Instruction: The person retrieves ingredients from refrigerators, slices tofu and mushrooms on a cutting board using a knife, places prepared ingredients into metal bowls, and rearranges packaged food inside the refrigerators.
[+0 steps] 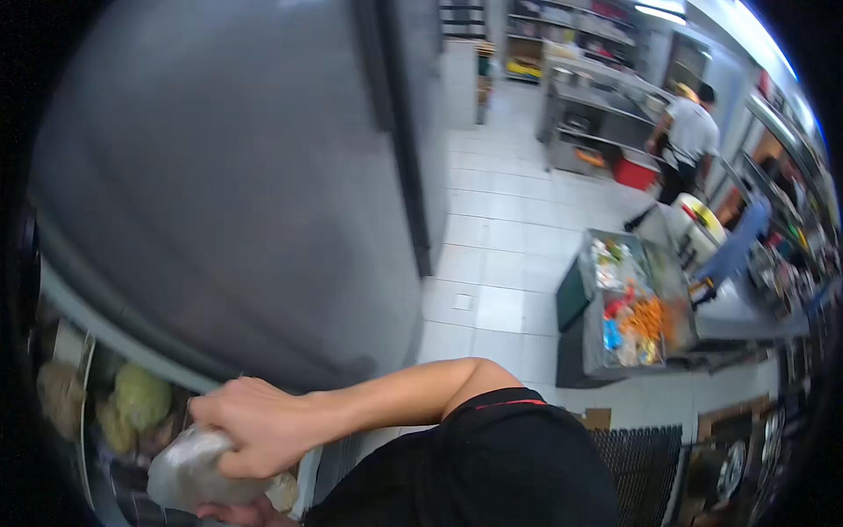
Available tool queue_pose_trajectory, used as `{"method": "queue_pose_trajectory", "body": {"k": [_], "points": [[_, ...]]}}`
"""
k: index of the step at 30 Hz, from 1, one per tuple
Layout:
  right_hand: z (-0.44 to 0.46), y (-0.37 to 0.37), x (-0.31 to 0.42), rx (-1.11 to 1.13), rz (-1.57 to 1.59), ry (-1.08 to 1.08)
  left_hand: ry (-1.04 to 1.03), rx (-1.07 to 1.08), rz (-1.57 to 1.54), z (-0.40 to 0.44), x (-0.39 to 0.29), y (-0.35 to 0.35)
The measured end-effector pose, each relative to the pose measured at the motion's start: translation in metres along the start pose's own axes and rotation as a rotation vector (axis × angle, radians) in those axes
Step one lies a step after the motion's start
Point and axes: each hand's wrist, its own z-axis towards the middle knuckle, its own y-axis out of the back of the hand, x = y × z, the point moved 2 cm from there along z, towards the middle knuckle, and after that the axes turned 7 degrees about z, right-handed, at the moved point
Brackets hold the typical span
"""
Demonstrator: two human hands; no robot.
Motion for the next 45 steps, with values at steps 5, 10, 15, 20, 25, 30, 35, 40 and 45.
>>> {"method": "queue_pose_trajectory", "body": {"k": [5,10,15,20,25,30,35,40,45], "points": [[-0.177,0.114,-0.035,-0.343,0.251,-0.253,-0.099,-0.354,0.893,-0.048,0.11,-0.006],[-0.341,0.231,-0.071,-0.683,0.772,-0.56,0.212,0.199,0.718,-0.032,0.255,-0.218],[-0.482,0.303,-0.081,-1.051,1.095,-0.565,0.378,0.395,0.549,-0.042,0.378,-0.348],[-0.611,0.372,-0.066,-1.491,0.744,-0.16,0.376,0.698,0.58,-0.046,0.497,-0.433],[-0.752,0.431,0.029,-2.149,0.325,0.111,0.45,0.613,0.519,0.005,0.631,-0.549],[-0.807,0.463,0.071,-2.521,-0.149,0.284,0.701,0.823,0.4,-0.024,0.851,-0.634],[-0.795,0.505,0.06,-2.862,-0.423,0.4,0.882,1.026,0.528,-0.171,0.986,-0.71],[-0.783,0.547,0.042,-2.901,-0.575,0.603,1.431,1.331,0.629,-0.259,1.06,-0.74],[-0.766,0.638,0.031,-2.895,-0.589,0.635,1.814,1.772,0.427,-0.301,1.143,-0.748]]}}
